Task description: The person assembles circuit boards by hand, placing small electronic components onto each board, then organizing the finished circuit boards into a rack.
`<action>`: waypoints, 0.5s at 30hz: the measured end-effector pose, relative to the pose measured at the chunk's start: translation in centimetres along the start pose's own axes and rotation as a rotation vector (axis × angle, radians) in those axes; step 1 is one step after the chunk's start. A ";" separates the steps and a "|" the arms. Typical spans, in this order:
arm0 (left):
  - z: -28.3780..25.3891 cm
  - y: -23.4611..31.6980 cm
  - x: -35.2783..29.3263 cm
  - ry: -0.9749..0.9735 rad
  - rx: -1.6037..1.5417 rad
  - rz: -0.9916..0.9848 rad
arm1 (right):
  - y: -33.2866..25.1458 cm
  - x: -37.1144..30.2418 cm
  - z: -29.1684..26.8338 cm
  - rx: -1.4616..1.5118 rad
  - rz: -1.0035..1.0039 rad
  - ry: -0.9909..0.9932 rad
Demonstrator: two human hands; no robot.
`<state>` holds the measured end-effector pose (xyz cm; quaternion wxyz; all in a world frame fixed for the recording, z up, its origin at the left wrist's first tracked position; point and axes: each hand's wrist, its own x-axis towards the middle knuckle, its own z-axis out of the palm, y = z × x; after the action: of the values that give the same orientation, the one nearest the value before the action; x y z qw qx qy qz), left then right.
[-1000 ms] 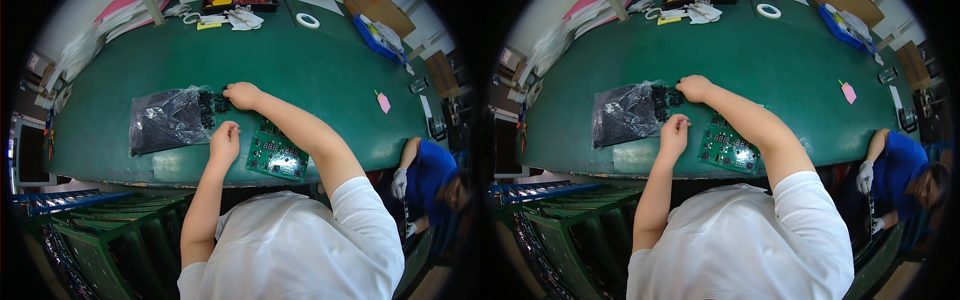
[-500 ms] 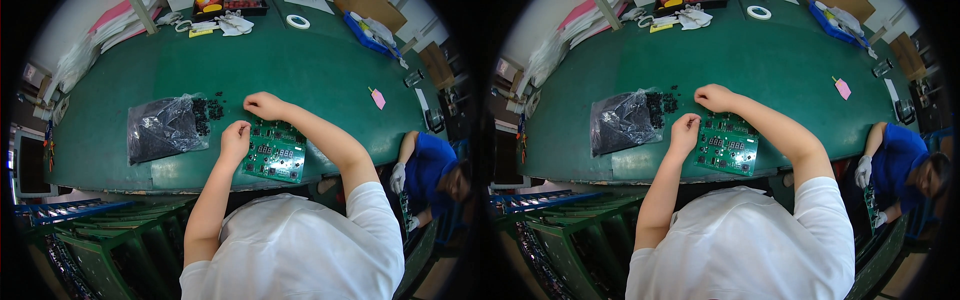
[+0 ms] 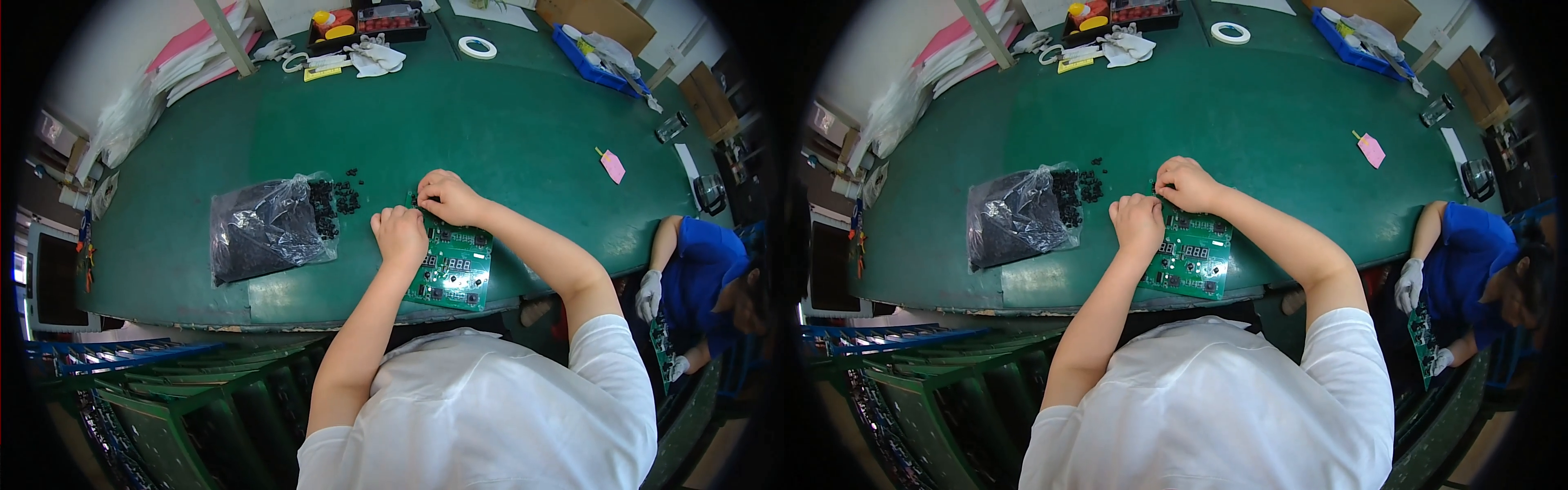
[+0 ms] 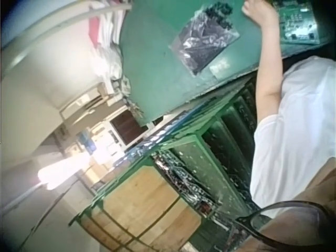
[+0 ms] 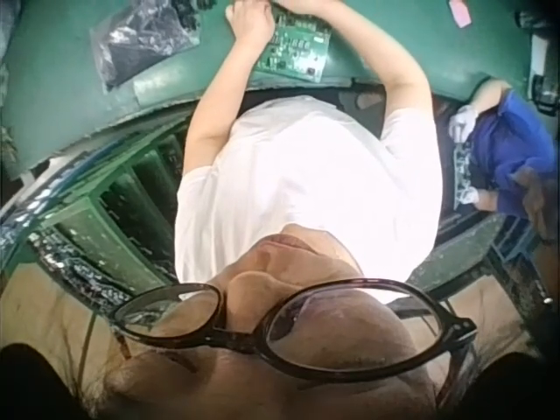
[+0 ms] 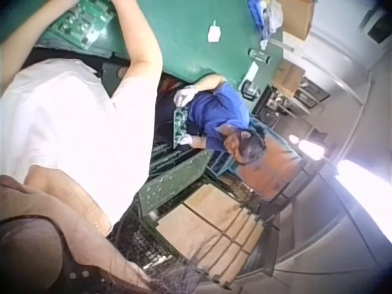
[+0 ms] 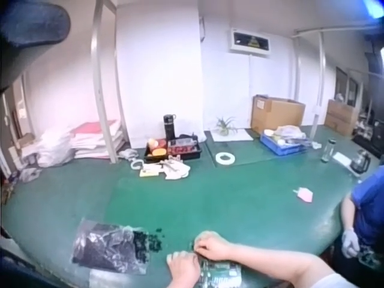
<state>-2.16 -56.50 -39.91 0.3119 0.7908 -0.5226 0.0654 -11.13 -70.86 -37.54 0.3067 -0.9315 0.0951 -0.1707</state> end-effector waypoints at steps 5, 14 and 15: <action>-0.1 -0.1 0.1 0.074 -0.052 0.033 | -0.2 0.1 0.1 -0.019 0.006 0.001; -0.6 -0.2 0.6 0.003 0.161 0.147 | -0.2 0.2 0.5 -0.013 0.013 -0.007; -0.7 -0.2 0.6 0.005 0.155 0.145 | -0.2 0.2 0.5 -0.006 0.018 -0.007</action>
<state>-1.57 -56.52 -39.20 0.2456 0.7726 -0.5709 0.1299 -10.80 -70.52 -37.76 0.3059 -0.9321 0.1027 -0.1642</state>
